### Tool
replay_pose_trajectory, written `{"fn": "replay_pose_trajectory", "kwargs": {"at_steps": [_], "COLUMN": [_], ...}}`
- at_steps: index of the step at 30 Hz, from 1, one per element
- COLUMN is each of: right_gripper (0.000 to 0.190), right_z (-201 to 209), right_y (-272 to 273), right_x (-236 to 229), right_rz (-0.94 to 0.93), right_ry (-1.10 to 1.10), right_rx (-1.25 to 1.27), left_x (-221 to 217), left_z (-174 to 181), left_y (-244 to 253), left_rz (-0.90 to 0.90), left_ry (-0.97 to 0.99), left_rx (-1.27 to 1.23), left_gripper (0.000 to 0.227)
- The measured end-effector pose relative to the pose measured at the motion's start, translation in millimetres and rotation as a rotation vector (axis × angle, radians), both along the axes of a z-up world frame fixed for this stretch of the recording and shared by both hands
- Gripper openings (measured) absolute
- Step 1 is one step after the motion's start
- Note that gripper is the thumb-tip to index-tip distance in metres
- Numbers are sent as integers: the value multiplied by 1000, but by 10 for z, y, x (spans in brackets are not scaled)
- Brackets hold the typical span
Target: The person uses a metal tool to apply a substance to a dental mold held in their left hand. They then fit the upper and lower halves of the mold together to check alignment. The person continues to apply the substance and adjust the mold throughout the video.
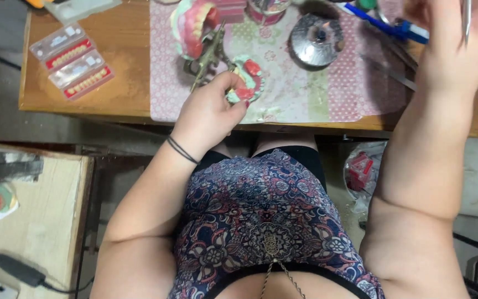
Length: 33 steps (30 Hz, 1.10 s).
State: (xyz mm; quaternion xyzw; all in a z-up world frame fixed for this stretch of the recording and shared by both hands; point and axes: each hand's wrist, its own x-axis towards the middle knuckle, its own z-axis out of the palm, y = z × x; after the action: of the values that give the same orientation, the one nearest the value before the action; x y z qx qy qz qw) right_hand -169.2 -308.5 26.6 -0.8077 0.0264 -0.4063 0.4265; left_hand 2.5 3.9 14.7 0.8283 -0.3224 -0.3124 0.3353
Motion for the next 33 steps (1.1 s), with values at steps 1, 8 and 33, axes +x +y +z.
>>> {"fn": "replay_pose_trajectory", "kwargs": {"at_steps": [1,8,33], "right_gripper": [28,53,23], "right_z": [-63,-593,-878], "right_y": [171,1338,1800], "right_x": [-21,-7,107], "right_rz": [27,-22,57], "right_ry": [1,-67,93], "right_rx": [49,263,96], "left_x": [-14,12,10], "left_z": [14,-49,-43], "left_y": [-7,15,-14], "left_rz": [-18,-6,53], "left_ry": [-22,-33,-62], "left_rx": [21,-12,33], "left_gripper": [17,19,19]}}
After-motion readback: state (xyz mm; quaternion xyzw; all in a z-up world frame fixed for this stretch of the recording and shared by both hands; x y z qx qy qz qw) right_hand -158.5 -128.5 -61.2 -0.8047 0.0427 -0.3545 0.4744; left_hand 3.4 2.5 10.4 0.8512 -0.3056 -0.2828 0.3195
